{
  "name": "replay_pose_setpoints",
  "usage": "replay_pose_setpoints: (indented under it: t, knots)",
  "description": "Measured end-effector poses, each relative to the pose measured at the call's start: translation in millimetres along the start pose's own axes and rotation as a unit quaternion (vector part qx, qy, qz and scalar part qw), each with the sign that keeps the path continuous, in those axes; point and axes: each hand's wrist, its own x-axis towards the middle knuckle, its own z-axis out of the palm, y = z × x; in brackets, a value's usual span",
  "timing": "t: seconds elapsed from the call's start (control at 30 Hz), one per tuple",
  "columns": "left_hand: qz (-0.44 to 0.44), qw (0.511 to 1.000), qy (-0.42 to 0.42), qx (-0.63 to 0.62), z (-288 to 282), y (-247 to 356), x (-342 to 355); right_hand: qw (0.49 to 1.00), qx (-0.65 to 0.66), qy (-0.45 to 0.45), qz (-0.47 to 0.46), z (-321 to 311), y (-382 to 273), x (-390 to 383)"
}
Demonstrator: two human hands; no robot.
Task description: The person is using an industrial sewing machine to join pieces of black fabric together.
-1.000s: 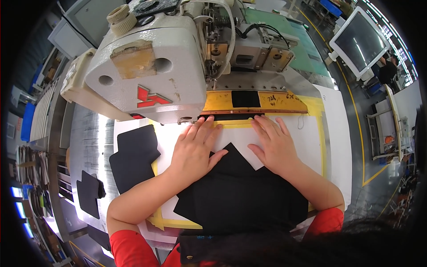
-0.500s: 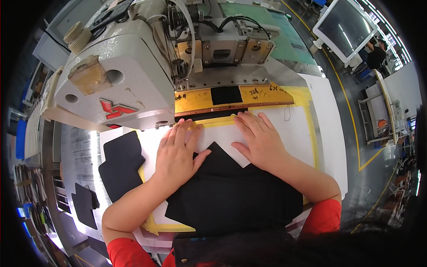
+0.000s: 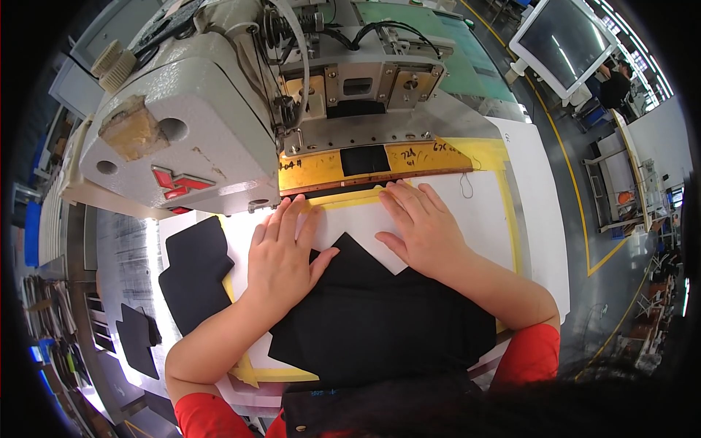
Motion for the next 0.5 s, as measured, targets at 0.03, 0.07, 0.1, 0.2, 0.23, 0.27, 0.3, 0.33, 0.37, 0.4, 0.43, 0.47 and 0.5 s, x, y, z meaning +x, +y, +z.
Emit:
replay_pose_setpoints:
  t: [0.03, 0.07, 0.1, 0.2, 0.23, 0.27, 0.3, 0.33, 0.37, 0.4, 0.43, 0.47, 0.5]
  knots:
    - [-0.001, 1.0, 0.0, 0.001, 1.3, -0.6, -0.4, 1.0, -0.004, -0.003, -0.002, 0.0, 0.1, 0.7]
    - [0.002, 1.0, 0.005, -0.003, 3.2, -1.4, -0.8, 1.0, -0.003, -0.003, -0.003, 0.9, 0.7, 0.7]
    - [0.004, 1.0, 0.009, -0.004, 3.6, -2.4, -1.8, 1.0, 0.003, -0.004, -0.004, 1.8, 1.1, 0.5]
    - [-0.001, 1.0, -0.004, -0.013, 3.3, -0.3, -2.7, 1.0, 0.004, -0.009, -0.002, 1.5, 0.5, -0.8]
    - [-0.005, 1.0, -0.003, -0.008, 3.9, 0.0, -3.0, 1.0, -0.003, -0.014, 0.006, 1.5, -0.8, -1.2]
    - [0.001, 1.0, -0.005, -0.004, 4.8, 0.3, -3.2, 1.0, 0.0, -0.013, 0.001, 2.0, -2.5, -1.2]
    - [0.007, 1.0, -0.007, 0.0, 5.3, 0.7, -2.9, 1.0, -0.006, -0.015, 0.01, 2.0, -3.5, -0.8]
    - [0.004, 1.0, -0.006, 0.004, 5.7, 1.2, -3.6, 1.0, -0.013, -0.018, 0.019, 2.2, -4.3, -0.4]
    - [-0.001, 1.0, -0.01, -0.014, 6.1, 1.7, -4.6, 1.0, -0.011, -0.016, 0.015, 2.6, -4.9, -0.6]
    - [-0.004, 0.999, -0.013, -0.033, 6.7, 1.7, -5.2, 1.0, -0.009, -0.016, 0.011, 3.2, -4.5, -1.5]
    - [-0.006, 0.999, -0.012, -0.032, 6.6, 1.1, -5.7, 1.0, -0.008, -0.016, 0.008, 4.2, -4.5, -1.9]
    - [-0.005, 0.999, -0.013, -0.031, 6.4, 0.5, -5.8, 1.0, -0.007, -0.017, 0.007, 5.8, -4.7, -1.8]
    - [-0.001, 0.999, -0.015, -0.032, 5.7, 0.8, -4.8, 1.0, -0.009, -0.014, 0.005, 5.5, -4.7, -2.1]
